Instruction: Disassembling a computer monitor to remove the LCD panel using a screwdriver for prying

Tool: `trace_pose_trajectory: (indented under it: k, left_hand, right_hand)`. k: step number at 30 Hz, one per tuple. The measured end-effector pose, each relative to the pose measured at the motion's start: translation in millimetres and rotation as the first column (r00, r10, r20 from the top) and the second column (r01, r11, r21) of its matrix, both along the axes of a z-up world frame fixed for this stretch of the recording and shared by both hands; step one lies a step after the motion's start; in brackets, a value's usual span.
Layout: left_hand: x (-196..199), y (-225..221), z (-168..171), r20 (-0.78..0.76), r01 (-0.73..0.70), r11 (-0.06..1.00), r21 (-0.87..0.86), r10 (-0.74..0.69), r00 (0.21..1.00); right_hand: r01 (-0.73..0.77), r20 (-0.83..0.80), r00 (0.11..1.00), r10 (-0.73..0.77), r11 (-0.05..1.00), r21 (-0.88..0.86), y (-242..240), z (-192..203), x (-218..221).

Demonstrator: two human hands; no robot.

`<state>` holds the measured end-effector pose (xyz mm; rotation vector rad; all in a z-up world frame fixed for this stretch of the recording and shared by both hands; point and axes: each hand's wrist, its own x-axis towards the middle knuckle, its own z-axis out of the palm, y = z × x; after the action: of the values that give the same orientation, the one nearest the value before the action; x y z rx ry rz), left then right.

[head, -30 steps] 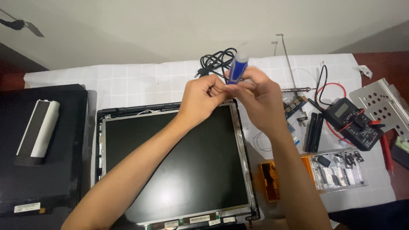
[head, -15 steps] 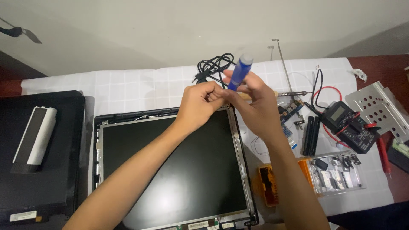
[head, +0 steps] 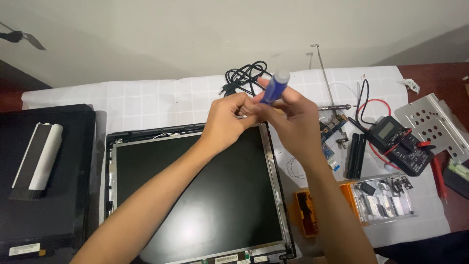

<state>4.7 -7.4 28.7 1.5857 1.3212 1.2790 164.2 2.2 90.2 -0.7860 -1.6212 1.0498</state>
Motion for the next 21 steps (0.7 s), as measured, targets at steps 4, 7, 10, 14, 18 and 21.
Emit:
trace_pose_trajectory:
  k: [4, 7, 10, 14, 18, 21]
  left_hand:
    - [-0.5, -2.4, 12.3, 0.029, 0.017, 0.998, 0.054, -0.018, 0.999]
    - [1.3, -1.4, 10.3, 0.062, 0.024, 0.996, 0.089, -0.029, 0.998]
    - [-2.8, 5.5, -5.9, 0.016, -0.008, 0.996, 0.094, 0.007, 1.0]
    - [-2.0, 3.2, -5.8, 0.02, -0.001, 0.997, 0.078, -0.001, 1.0]
    - [-1.5, -4.2, 22.8, 0.003, 0.033, 0.987, 0.155, -0.034, 0.999]
    - [-1.9, 2.9, -1.3, 0.062, 0.043, 0.989, 0.141, -0.052, 0.997]
  right_hand:
    - [-0.051, -0.008, 0.999, 0.051, 0.998, -0.048, 1.1, 4.4, 1.5]
    - [-0.047, 0.013, 0.999, 0.047, 0.999, -0.001, -1.6, 9.3, 1.4]
    - [-0.037, 0.024, 0.999, 0.035, 0.995, 0.089, 2.1, -0.9, 2.1]
    - [0.007, 0.038, 0.999, -0.01, 0.997, 0.083, 3.9, -10.7, 3.2]
    - [-0.027, 0.052, 0.998, 0.025, 0.999, 0.03, -0.4, 12.4, 2.6]
    - [-0.078, 0.025, 0.997, 0.079, 0.997, -0.014, 3.4, -0.4, 2.4]
